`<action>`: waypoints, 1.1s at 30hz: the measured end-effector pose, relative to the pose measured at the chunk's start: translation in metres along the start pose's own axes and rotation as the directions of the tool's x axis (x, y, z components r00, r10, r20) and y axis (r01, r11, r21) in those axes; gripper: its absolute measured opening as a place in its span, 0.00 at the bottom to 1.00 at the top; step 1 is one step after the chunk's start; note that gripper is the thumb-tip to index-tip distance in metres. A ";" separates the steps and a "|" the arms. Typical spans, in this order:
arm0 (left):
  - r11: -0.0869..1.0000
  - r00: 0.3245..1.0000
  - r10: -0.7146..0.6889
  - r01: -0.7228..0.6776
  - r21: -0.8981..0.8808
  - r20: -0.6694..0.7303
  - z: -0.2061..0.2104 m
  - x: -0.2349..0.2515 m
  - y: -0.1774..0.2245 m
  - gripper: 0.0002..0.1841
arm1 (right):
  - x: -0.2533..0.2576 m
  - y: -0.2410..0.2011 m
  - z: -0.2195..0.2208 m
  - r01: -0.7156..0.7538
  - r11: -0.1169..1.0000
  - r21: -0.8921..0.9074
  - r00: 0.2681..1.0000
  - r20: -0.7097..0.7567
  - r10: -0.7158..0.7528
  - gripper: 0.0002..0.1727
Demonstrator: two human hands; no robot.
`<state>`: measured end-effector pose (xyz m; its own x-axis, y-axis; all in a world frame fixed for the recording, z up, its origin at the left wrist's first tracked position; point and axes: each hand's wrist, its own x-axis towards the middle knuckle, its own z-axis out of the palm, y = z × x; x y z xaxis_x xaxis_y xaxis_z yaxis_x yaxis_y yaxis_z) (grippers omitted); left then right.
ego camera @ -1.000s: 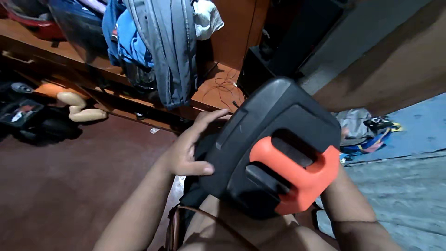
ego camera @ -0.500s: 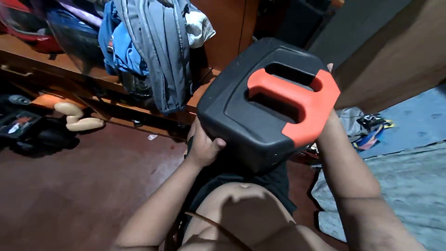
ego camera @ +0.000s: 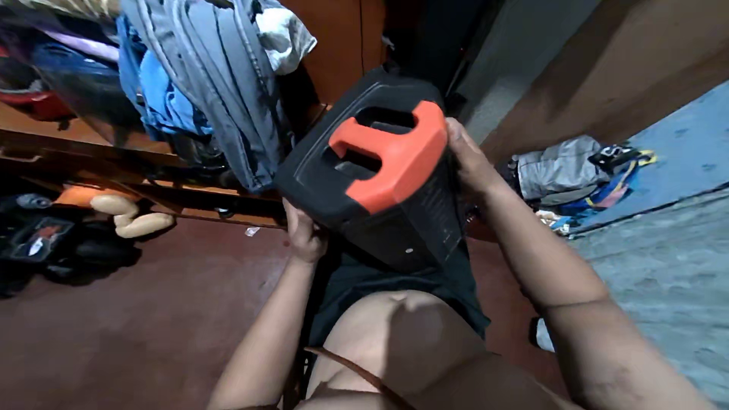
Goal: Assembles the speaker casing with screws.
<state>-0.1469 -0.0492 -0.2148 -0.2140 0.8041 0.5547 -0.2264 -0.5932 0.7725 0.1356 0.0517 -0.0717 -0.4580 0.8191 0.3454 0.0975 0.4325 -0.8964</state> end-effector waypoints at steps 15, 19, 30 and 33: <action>0.907 0.870 -0.396 0.420 0.020 -0.294 0.007 0.072 0.027 0.40 | 0.091 -0.008 0.014 -0.334 0.941 -0.050 0.927 0.164 0.338 0.38; 0.808 0.739 -0.571 0.583 -0.087 -0.358 0.004 0.075 0.033 0.39 | 0.104 -0.010 0.027 -0.529 0.834 -0.159 0.826 0.129 0.548 0.46; 0.807 0.711 -0.529 0.591 -0.013 -0.464 -0.028 0.042 -0.013 0.40 | 0.083 0.064 0.052 -0.387 0.902 -0.191 0.833 0.347 0.431 0.49; 0.716 0.563 -0.599 0.695 -0.067 -0.570 -0.007 0.049 -0.002 0.36 | 0.076 0.075 0.048 -0.400 0.902 -0.161 0.824 0.368 0.431 0.44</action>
<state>-0.1638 -0.0090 -0.1908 -0.5260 0.7851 -0.3269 -0.3746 0.1311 0.9178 0.0655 0.1283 -0.1261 -0.6609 0.7223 -0.2037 0.4133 0.1238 -0.9021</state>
